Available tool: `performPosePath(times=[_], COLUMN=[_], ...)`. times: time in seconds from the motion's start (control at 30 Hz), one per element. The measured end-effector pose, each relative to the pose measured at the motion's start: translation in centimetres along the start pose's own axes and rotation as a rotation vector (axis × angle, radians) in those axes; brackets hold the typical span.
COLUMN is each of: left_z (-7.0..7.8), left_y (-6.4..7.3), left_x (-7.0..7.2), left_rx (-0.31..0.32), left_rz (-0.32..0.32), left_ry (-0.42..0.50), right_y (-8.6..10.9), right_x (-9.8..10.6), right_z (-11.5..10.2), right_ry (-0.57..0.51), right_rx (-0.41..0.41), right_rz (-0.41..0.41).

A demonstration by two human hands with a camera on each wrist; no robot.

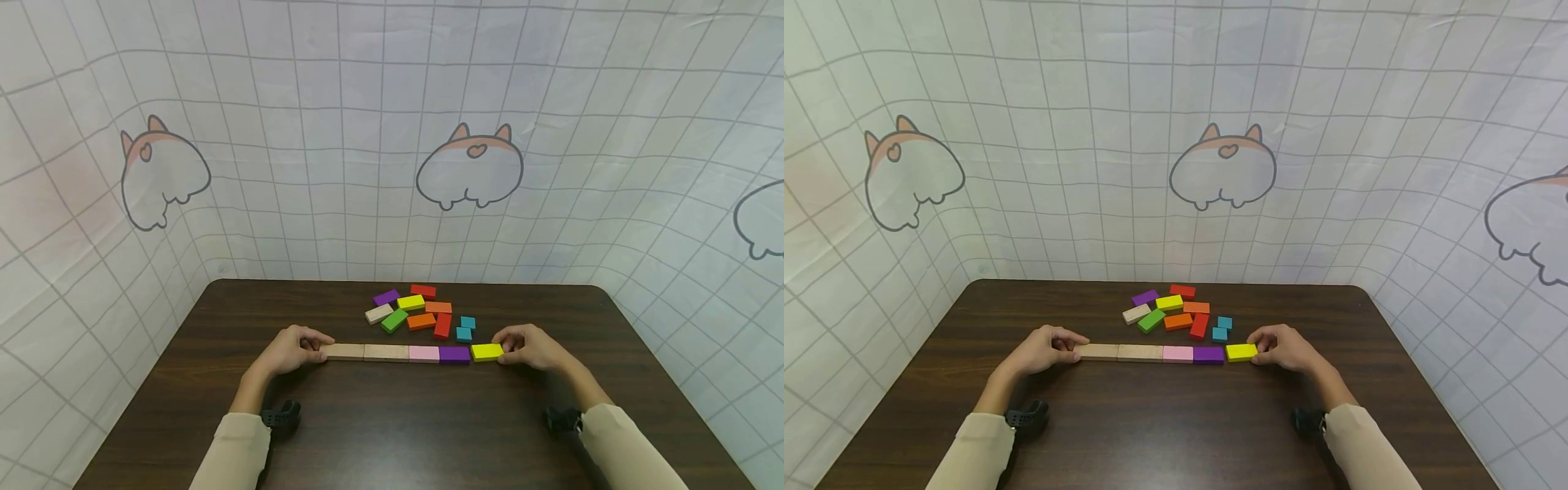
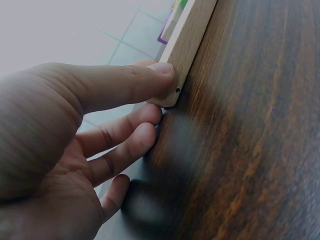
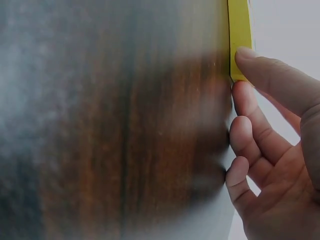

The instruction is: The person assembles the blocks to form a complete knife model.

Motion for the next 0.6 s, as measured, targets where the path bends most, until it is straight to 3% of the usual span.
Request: performPosePath(times=[0.6], left_z=[-0.03], left_y=[-0.04], left_x=[-0.08], left_rx=[0.002], left_rz=[0.007], left_ry=[-0.005], right_y=[0.21], right_x=[-0.65], right_z=[-0.57], right_ry=[0.010], right_rx=[0.005], right_rz=[0.002])
Point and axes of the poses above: each hand's wrist, its own y-axis away from the middle knuckle, its own x-axis out of the back of the hand, z = x × y, the point moved 2 cm from there along -y, towards the middle knuckle, and after that the axes turned 4 degrees about x, right-handed, at the moved point
